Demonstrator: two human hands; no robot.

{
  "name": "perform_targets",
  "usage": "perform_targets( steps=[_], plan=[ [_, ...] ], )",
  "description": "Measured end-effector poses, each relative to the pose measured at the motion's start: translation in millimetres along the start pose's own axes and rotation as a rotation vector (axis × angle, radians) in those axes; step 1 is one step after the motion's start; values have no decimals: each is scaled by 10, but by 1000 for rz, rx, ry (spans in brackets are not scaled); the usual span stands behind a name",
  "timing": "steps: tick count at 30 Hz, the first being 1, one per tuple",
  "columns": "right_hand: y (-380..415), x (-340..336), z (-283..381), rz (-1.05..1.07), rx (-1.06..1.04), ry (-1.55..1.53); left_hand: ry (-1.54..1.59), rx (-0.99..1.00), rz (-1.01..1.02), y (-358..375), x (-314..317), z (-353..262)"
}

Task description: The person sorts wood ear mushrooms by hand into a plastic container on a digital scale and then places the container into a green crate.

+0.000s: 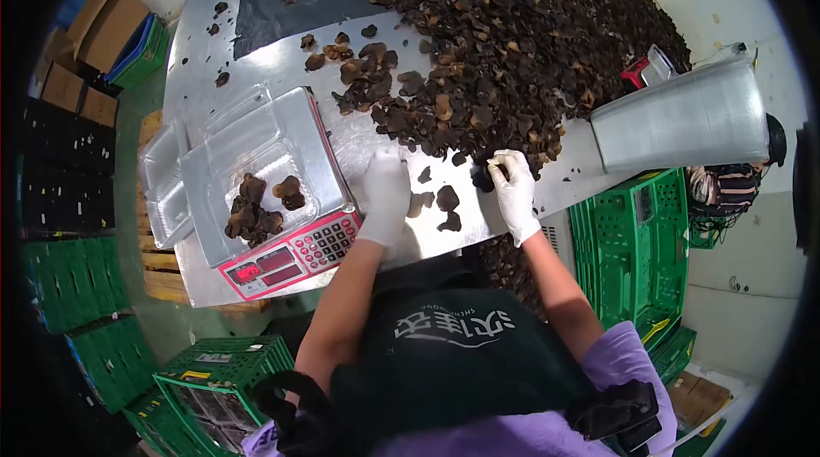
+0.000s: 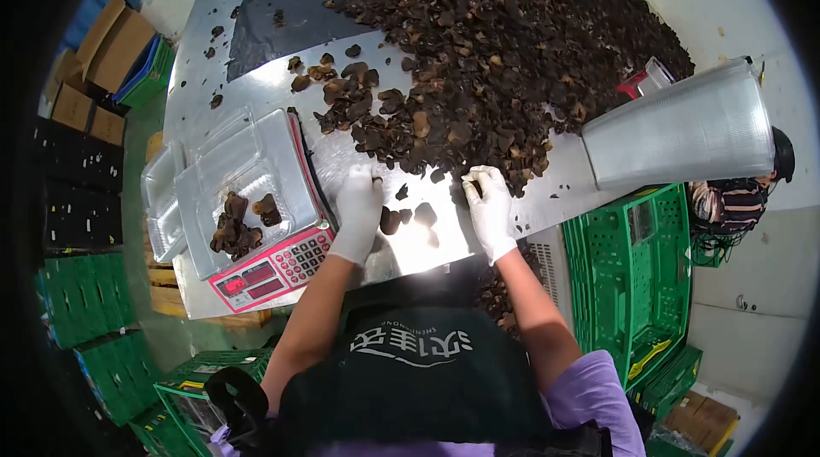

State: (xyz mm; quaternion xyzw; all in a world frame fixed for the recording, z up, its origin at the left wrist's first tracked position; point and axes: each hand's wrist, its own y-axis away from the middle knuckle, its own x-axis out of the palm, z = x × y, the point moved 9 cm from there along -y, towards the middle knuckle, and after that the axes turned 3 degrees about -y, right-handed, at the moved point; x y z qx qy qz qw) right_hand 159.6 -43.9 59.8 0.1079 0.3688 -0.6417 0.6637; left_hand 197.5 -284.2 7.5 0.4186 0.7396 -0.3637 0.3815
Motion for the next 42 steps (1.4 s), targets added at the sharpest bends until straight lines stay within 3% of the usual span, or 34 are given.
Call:
perform_targets(
  steps=[1, 2, 3, 8, 10, 13, 16, 21, 25, 29, 31, 33, 35, 37, 39, 41, 42],
  plan=[
    [43, -4, -3, -4, 4, 0, 22, 5, 141, 69, 0, -51],
    [99, 90, -149, 89, 157, -128, 43, 10, 281, 160, 56, -83],
    [184, 209, -281, 183, 308, -257, 42, 15, 281, 248, 99, -43],
    [254, 519, -243, 282, 282, -245, 275, 155, 242, 471, 105, -58],
    [70, 509, -23, 197, 34, -7, 314, 124, 293, 457, 52, -50],
    [-100, 724, 44, 271, -95, 377, 317, 143, 373, 453, 54, -109],
    [-158, 951, 29, 324, -170, 544, 152, 242, 426, 482, 160, -228],
    [-92, 809, 70, 361, -173, 461, -154, 350, 622, 484, 227, -390],
    [119, 501, 71, 343, 63, 97, -124, 347, 633, 461, 451, -298],
    [618, 501, -49, 378, 91, -74, -20, 356, 618, 488, 517, -277],
    [812, 574, -72, 567, 221, 99, -3, 377, 626, 537, 426, -331],
    [936, 643, -54, 580, 151, 253, 32, 300, 610, 535, 312, -314],
    [958, 735, -85, 628, 217, 303, 23, 283, 584, 515, 314, -321],
    [863, 752, -109, 543, 323, 212, 12, 254, 549, 514, 407, -291],
    [815, 858, -213, 401, 173, 118, 142, 331, 452, 573, 742, -260],
    [649, 828, 14, 366, 66, 115, 1384, -119, 458, 743, 1510, -28],
    [611, 835, 0, 364, 130, 39, 881, 7, 528, 646, 1013, -195]
  ],
)
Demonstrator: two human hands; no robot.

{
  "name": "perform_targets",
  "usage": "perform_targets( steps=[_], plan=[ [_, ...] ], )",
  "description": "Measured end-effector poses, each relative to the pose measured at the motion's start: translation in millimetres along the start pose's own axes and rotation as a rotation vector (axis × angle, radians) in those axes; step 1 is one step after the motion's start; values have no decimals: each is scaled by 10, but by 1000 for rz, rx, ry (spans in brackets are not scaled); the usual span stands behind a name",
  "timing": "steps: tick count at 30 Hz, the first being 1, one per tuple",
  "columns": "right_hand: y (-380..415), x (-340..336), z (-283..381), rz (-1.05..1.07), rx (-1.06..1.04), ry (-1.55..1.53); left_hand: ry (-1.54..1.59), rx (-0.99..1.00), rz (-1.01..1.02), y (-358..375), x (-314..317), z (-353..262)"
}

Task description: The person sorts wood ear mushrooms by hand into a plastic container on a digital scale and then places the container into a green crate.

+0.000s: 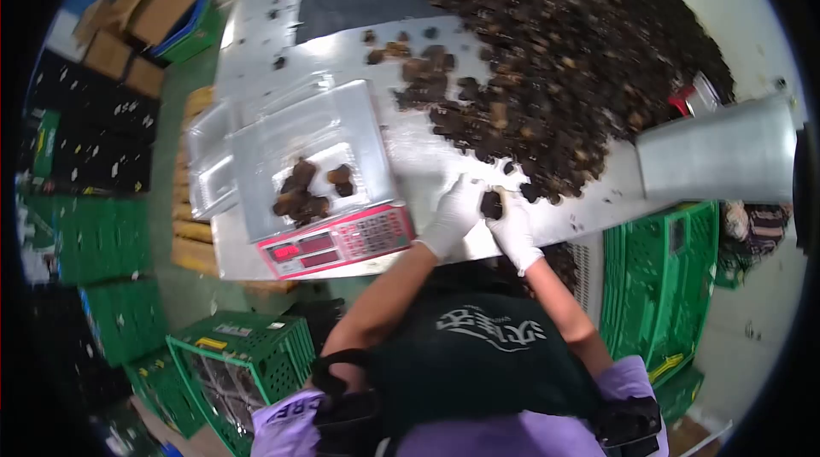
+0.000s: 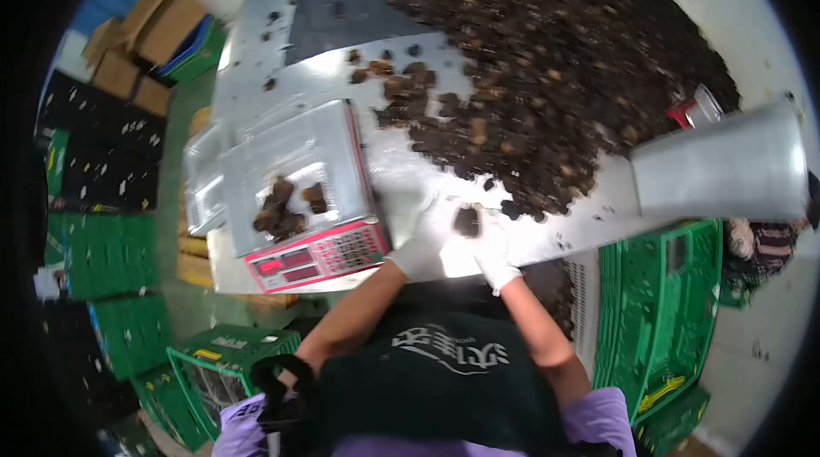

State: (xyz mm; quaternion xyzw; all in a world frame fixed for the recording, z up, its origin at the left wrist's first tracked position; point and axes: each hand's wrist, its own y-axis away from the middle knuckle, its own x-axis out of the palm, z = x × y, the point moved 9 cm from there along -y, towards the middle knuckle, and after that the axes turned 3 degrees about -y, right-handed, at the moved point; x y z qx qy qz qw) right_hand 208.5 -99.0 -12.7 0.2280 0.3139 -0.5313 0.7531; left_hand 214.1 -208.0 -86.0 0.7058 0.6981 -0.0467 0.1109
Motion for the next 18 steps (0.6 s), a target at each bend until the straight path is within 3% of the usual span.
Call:
perform_targets(
  steps=[1, 3, 4, 5, 7, 9, 10, 11, 12, 13, 14, 15, 16, 17, 18],
  plan=[
    [-40, 6, -29, 8, 50, -81, -501, -64, 66, 91, -169, -503],
    [-98, 7, 73, 60, -39, -107, 182, 44, -43, -104, 233, 513],
    [-103, -22, 124, 61, -12, -157, 463, 47, -90, -68, 41, 137],
    [-116, -45, 190, 39, -59, -153, -527, 124, -136, 82, -109, -363],
    [-199, -121, 567, 88, -91, -249, -463, -94, -104, 249, -557, -925],
    [-271, -238, 1206, 90, -189, -248, -386, -14, -275, 408, -983, -1231],
    [-299, -251, 1523, 118, -227, -279, -412, -66, -333, 516, -1263, -1427],
    [-338, -224, 1789, 144, -265, -311, -374, 136, -470, 677, -1510, -1606],
    [-387, -127, 2002, 187, -317, -299, -543, 214, -561, 832, -1769, -1839],
    [-426, -27, 2210, 230, -367, -288, -448, -27, -538, 889, -1982, -1758],
    [-433, 45, 2461, 260, -429, -236, -634, -4, -563, 1011, -2182, -1880],
    [-453, 165, 2642, 243, -616, -192, -604, -75, -589, 1086, -2384, -1794],
    [-513, 308, 2759, 260, -622, -190, -559, -134, -605, 1139, -2570, -1845],
    [-558, 434, 2865, 277, -627, -186, -599, 15, -599, 1189, -2693, -1794],
    [-616, 526, 2914, 280, -630, -185, -622, -66, -569, 1184, -2822, -1704]
  ],
)
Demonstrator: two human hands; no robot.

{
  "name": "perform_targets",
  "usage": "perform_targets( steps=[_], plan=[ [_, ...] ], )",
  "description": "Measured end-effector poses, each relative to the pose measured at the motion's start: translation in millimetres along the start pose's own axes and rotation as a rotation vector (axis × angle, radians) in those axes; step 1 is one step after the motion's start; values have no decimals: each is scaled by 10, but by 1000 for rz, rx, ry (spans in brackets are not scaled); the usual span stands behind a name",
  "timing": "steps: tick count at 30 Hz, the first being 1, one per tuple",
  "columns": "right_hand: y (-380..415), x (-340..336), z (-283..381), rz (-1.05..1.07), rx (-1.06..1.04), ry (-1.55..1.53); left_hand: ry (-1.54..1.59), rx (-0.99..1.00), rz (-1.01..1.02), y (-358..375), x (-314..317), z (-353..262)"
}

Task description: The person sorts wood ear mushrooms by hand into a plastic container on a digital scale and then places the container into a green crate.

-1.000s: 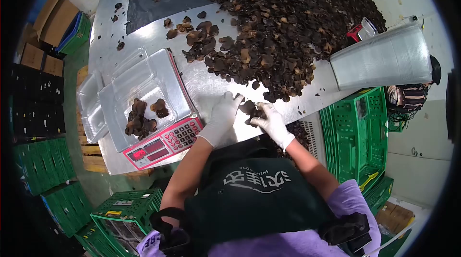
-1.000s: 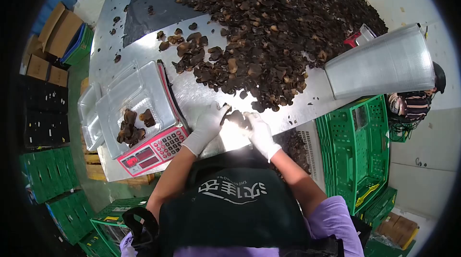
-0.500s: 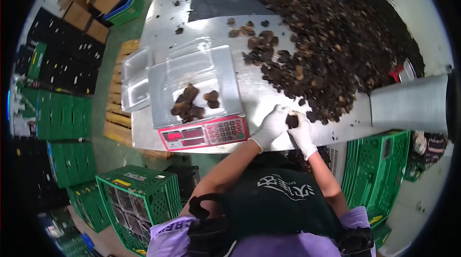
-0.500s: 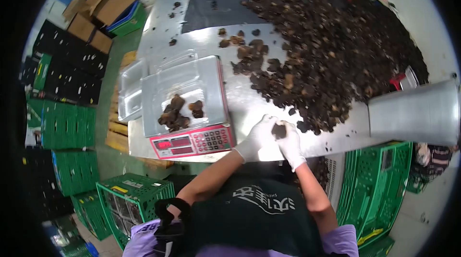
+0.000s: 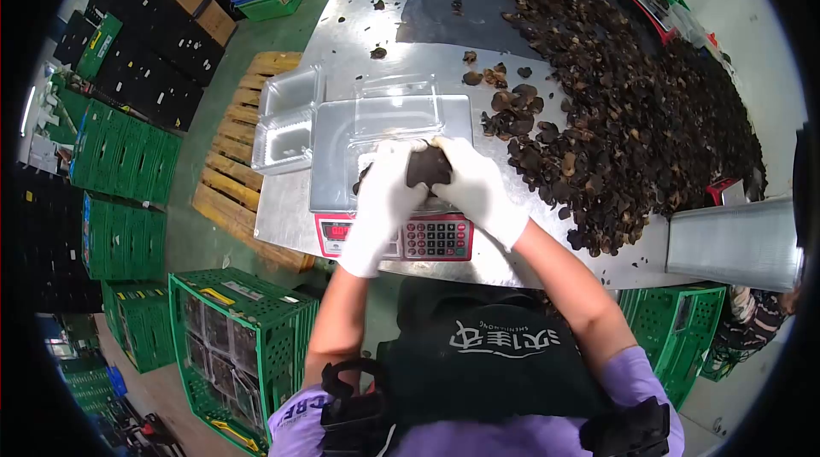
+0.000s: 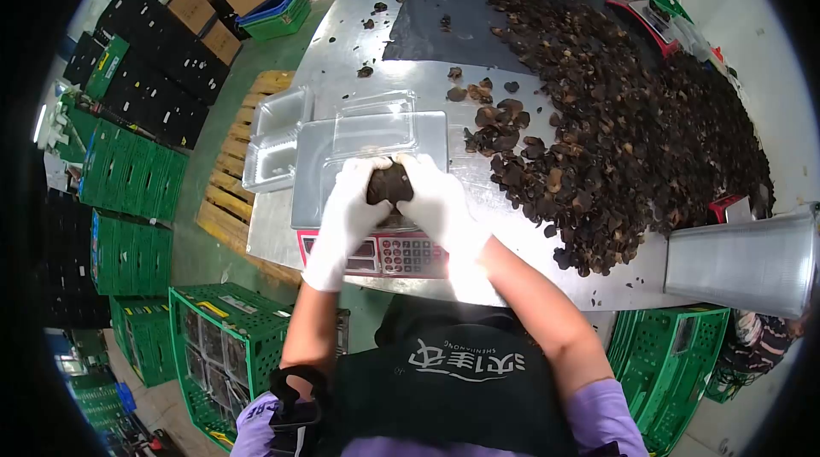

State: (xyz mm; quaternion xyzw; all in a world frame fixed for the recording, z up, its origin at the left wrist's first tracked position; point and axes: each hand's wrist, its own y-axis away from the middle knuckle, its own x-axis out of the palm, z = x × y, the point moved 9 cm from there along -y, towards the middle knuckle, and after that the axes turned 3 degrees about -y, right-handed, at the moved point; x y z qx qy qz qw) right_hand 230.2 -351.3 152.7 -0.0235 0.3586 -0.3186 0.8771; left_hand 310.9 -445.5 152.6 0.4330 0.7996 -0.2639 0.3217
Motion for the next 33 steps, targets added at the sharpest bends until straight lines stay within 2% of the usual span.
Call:
perform_targets(
  steps=[2, 5, 7, 8, 9, 11, 12, 15, 17, 19, 21, 23, 27, 29, 31, 33],
  plan=[
    [-111, 177, -79, 94, 43, 139, -39, -60, 48, -16, -94, 183],
    [-109, 191, -80, 143, 70, 136, 66, -21, 66, 33, -258, 332],
    [-55, 107, -31, 158, 77, 107, 112, -111, 29, 91, -362, 550],
    [-24, 65, -32, 161, 84, 76, -22, -92, -16, 125, -436, 553],
    [16, 46, -69, 162, 83, 76, -22, -93, -17, 157, -446, 590],
    [125, -31, -165, 107, 65, 27, -337, -42, 55, 222, -341, 641],
    [194, -84, -199, 68, 66, -38, -410, 14, 1, 250, -310, 599],
    [367, -227, -248, 33, 67, -57, -471, 57, -55, 250, -257, 633],
    [497, -282, -330, 36, 123, -75, -441, 49, -73, 241, -301, 633],
    [612, -334, -411, 26, 162, -87, -244, -93, -113, 242, -419, 713],
    [730, -362, -464, 23, 205, -106, -184, -117, -153, 239, -509, 723],
    [842, -378, -566, -29, 239, -141, 111, -279, -206, 236, -552, 939],
    [1005, -400, -607, -23, 326, -139, -35, -139, -206, 116, -536, 809],
    [1106, -415, -653, -59, 302, -167, -63, -186, -150, 103, -467, 852],
    [1217, -453, -698, -97, 278, -194, -180, 48, -228, 101, -505, 675],
    [1347, -516, -792, -132, 314, -181, -193, 2, -279, 182, -597, 651]
  ],
)
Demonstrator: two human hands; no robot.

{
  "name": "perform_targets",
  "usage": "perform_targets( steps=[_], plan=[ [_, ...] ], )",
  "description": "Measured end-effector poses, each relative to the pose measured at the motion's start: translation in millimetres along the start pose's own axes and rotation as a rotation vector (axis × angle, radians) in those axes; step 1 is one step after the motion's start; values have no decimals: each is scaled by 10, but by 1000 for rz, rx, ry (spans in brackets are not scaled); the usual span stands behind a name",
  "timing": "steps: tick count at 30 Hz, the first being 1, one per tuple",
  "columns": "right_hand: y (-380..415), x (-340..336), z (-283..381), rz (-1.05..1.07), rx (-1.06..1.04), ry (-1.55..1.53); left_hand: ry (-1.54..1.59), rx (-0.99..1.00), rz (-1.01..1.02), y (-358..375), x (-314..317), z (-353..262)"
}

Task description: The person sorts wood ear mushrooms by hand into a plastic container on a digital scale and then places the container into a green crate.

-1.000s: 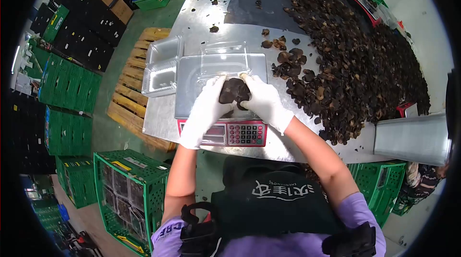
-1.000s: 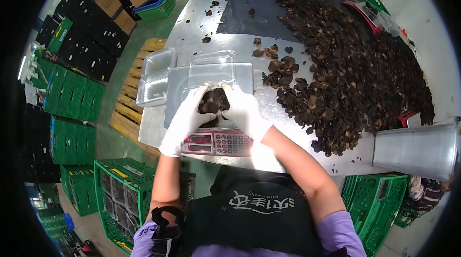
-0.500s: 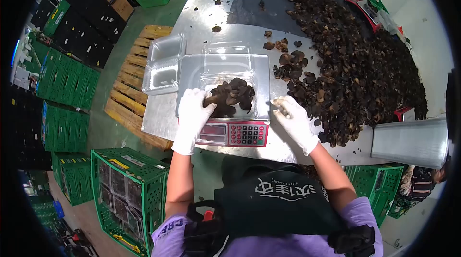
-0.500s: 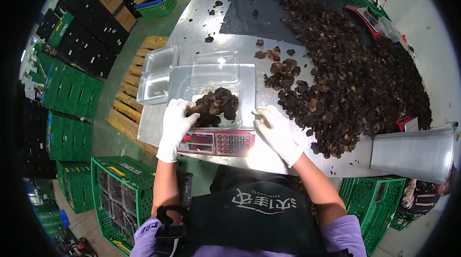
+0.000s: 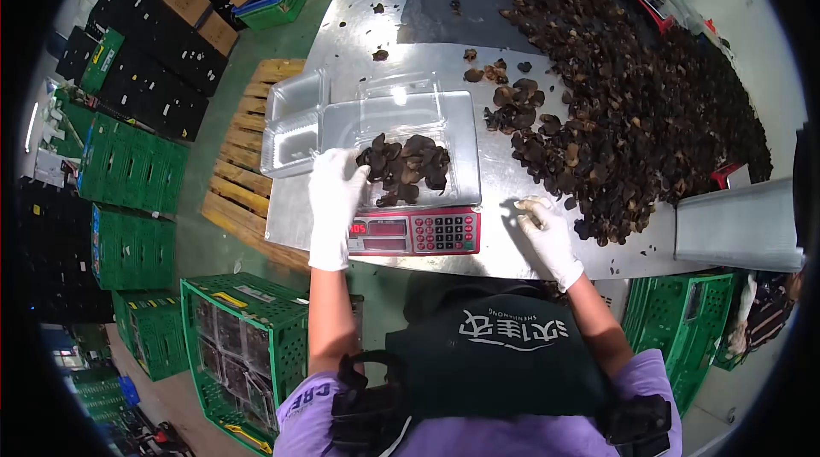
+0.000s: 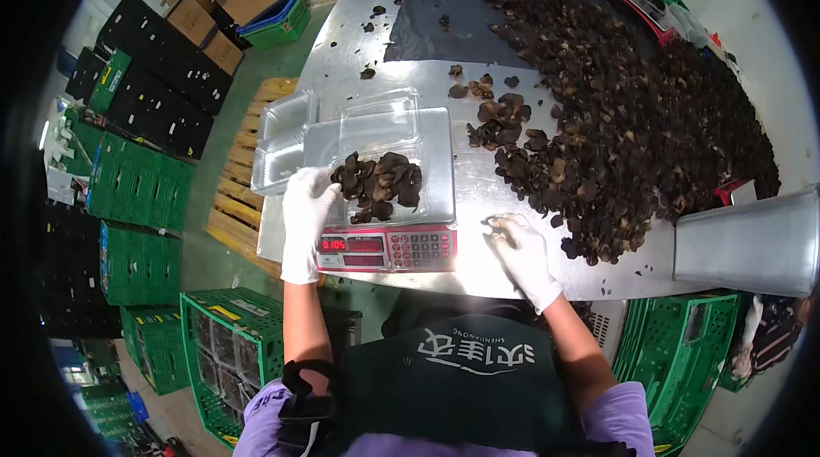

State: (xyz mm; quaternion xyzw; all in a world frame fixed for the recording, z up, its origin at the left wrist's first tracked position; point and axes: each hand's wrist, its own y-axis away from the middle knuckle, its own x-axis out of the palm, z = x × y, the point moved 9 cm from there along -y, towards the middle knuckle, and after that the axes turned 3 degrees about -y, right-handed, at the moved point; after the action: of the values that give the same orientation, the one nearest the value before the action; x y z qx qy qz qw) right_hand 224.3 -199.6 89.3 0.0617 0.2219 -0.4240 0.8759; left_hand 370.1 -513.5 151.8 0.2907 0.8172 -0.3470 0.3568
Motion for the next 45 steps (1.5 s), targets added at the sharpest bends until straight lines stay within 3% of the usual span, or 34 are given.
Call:
perform_targets(
  steps=[2, 4, 7, 10, 12, 14, 18, 20, 23, 24, 25, 27, 28, 29, 30, 32, 33, 37, 40, 42, 44, 45],
  plan=[
    [102, -73, -171, -33, 11, -6, -292, -104, -4, 72, -110, 16],
    [192, -120, -319, -46, 117, 16, -387, -9, 3, 130, -68, -113],
    [284, -81, -454, -59, 117, 12, -529, 112, 309, 207, 350, -205],
    [337, -63, -451, -97, 75, -14, -681, 154, 399, 193, 580, -120],
    [355, -41, -395, -86, 46, 35, -656, 147, 420, 164, 578, -81],
    [393, -59, -432, -101, 83, -25, -404, 112, 293, 108, 337, -145],
    [502, -184, -614, -91, 164, 60, -264, -109, 271, 221, 30, -232],
    [570, -322, -714, -178, 96, 71, 15, -54, 162, 351, 9, -594],
    [678, -773, -930, -304, 32, 132, 343, 228, 465, 769, 556, -1638],
    [772, -955, -1180, -389, 171, 21, 516, 362, 536, 949, 674, -1976],
    [836, -1130, -1236, -438, 271, -138, 513, 359, 532, 967, 730, -1951],
    [1084, -1475, -1576, -534, 336, -148, 381, 442, 505, 1030, 870, -1887],
    [1208, -1593, -1714, -584, 390, -192, 204, 352, 343, 818, 707, -1638],
    [1297, -1655, -1792, -586, 391, -193, 163, 57, 294, 793, 901, -853],
    [1372, -1713, -1841, -588, 387, -91, -256, 177, 21, 548, 428, -1040],
    [1457, -1716, -1838, -599, 384, 7, -516, 139, 23, 438, 418, -560],
    [1452, -1645, -1769, -577, 352, 14, -592, 82, 124, 383, 424, -444],
    [1421, -1385, -1674, -498, 363, 43, -572, 22, 270, 302, 508, -199],
    [1391, -1347, -1557, -469, 352, 105, -567, 144, 94, 248, 254, -433],
    [1355, -1436, -1368, -492, 281, 147, -590, 85, 86, 257, -11, -714],
    [1472, -1564, -1403, -530, 320, 142, -286, 107, 96, 323, -64, -1156],
    [1529, -1638, -1480, -542, 324, 171, -31, 74, 217, 400, 140, -1343]
  ],
)
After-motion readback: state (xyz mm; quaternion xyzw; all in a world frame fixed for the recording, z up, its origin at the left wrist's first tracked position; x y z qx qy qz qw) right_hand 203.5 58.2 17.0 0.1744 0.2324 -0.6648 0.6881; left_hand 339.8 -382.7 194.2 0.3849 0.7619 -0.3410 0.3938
